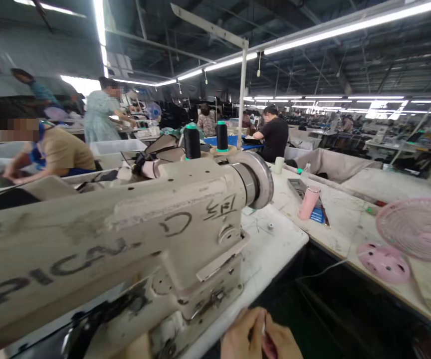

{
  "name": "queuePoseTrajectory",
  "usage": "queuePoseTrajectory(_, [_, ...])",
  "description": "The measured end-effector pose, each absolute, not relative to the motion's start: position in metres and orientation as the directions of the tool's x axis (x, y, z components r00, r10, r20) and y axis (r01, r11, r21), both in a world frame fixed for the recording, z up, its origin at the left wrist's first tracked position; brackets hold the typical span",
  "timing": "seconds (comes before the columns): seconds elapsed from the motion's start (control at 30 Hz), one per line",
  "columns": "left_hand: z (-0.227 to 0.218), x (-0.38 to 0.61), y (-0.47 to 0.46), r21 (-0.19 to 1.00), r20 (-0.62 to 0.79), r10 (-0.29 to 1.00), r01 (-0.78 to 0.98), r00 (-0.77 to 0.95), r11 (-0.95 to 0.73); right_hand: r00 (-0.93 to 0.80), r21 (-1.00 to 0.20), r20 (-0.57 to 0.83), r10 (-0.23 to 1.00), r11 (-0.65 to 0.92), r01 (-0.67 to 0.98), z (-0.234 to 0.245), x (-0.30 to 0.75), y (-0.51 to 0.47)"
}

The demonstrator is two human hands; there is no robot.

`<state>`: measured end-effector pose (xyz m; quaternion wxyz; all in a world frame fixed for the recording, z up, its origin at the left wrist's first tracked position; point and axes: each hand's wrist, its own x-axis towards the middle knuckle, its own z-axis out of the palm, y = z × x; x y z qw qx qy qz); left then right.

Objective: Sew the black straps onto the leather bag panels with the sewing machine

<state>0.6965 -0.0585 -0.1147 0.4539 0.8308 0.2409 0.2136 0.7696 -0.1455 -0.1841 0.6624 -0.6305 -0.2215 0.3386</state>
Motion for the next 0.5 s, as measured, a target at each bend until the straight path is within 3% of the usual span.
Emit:
queuePoseTrajectory(0.1, [-0.120, 0.698, -0.061, 0.847, 0.146, 0.591, 0.209, 0.793, -0.489, 0.562, -0.914, -0.257, 0.786, -0.010, -0.405, -0.172, 0.795, -0.148])
queuePoseTrajectory(0.2, [-0.124, 0.699, -0.061, 0.837, 0.137, 0.594, 0.228, 0.793, -0.497, 0.500, -0.867, -0.272, 0.822, 0.016, -0.498, -0.156, 0.816, -0.141])
queuePoseTrajectory(0.5, [-0.118, 0.692, -0.059, 0.864, 0.045, 0.644, 0.294, 0.763, -0.409, 0.505, -0.841, -0.301, 0.809, 0.025, -0.541, -0.150, 0.816, -0.139])
